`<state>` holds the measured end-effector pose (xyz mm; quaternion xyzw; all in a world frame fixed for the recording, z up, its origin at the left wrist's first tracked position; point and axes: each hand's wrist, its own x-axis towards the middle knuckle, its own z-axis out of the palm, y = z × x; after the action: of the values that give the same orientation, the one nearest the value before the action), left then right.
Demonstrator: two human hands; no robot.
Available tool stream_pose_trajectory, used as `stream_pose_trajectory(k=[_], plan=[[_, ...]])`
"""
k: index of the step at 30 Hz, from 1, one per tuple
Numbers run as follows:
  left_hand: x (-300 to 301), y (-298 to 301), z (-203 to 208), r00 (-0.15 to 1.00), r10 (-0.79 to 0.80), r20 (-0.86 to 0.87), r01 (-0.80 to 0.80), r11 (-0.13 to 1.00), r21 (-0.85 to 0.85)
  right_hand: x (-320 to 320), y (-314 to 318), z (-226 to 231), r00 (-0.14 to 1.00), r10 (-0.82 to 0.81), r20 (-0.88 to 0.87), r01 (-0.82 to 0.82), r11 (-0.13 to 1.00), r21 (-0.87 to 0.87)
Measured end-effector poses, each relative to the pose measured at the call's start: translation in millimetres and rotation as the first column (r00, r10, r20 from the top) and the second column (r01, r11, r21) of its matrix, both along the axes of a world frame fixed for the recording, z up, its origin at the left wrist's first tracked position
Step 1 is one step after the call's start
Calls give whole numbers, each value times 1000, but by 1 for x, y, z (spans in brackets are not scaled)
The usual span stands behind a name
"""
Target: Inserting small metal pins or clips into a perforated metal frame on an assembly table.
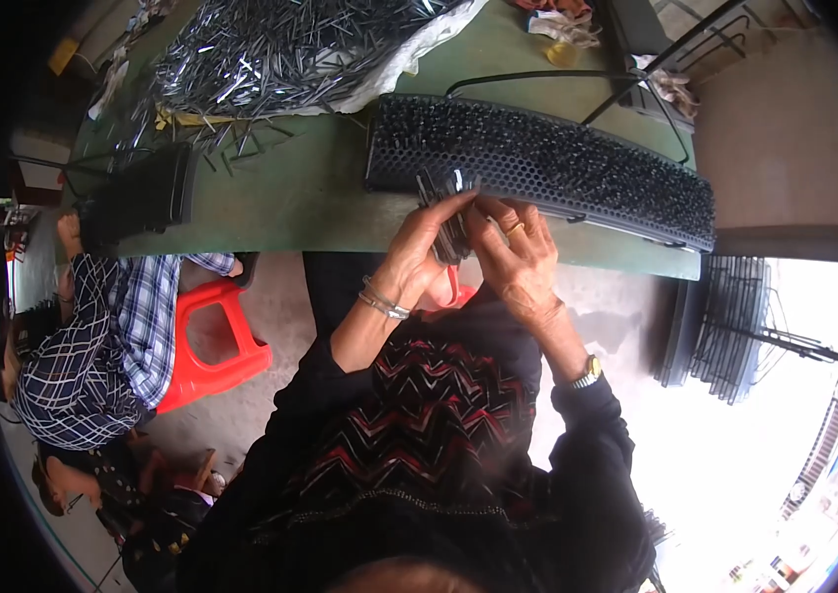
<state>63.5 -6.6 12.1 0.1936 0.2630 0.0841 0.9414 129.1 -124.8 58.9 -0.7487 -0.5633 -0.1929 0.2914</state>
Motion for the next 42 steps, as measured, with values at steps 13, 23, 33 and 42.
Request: stream_pose_trajectory(k=[13, 23, 33, 42], plan=[[-14, -10, 11, 994, -92, -63, 104, 968, 228, 36, 5, -2, 25, -27, -999, 12, 1000, -27], [-19, -10, 15, 991, -93, -92, 113, 964, 242, 40, 4, -5, 81, -70, -994, 4, 998, -69], [-17, -16, 15, 986, -14, -163, 72, 934, 350, 40, 4, -7, 111, -81, -991, 7, 997, -81], [-18, -18, 12, 984, 14, -175, 59, 912, 406, 44, 2, -6, 120, -82, -989, -22, 996, -85]])
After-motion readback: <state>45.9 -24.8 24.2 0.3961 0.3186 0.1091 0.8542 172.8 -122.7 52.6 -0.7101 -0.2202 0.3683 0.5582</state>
